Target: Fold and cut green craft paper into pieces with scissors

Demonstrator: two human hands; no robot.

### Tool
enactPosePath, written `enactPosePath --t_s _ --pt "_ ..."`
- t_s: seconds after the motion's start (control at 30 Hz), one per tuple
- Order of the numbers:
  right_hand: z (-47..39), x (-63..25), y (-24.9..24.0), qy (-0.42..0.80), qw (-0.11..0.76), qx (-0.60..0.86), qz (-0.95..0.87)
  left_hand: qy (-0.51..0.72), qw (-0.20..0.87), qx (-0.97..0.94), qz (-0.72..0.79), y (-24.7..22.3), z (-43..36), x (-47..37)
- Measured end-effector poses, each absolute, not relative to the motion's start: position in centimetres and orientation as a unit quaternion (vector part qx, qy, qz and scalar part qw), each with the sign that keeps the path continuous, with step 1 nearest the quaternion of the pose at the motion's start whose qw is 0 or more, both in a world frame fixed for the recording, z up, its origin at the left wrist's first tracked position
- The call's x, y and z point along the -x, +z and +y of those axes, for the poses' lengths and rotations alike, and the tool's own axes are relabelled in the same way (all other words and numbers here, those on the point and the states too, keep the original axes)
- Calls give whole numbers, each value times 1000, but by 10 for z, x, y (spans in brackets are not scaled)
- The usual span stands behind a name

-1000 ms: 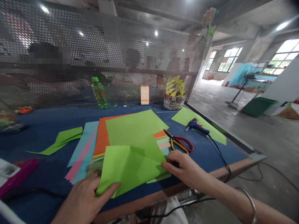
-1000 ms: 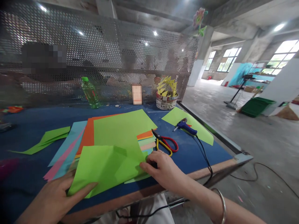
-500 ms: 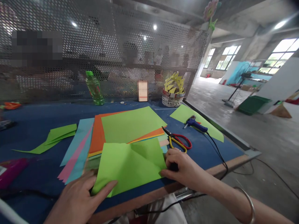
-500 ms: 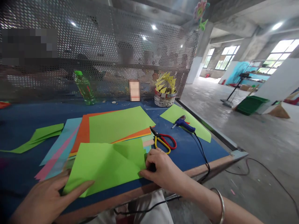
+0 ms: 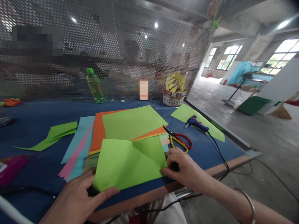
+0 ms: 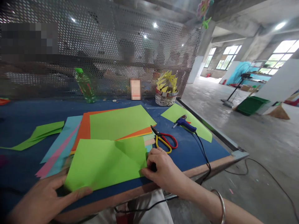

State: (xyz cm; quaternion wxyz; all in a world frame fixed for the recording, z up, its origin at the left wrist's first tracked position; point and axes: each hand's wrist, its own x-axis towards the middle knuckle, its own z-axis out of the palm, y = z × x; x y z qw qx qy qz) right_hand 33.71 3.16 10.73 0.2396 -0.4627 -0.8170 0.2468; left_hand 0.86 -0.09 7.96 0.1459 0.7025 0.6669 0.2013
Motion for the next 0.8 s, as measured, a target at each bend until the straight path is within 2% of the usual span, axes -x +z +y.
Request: enactPosePath --t_s 0.47,0.8 --pt "31 -337 113 247 215 479 -814 140 143 -673 712 96 2 -27" --pt "32 -337 108 221 231 460 -828 195 116 -699 678 87 0 -23"
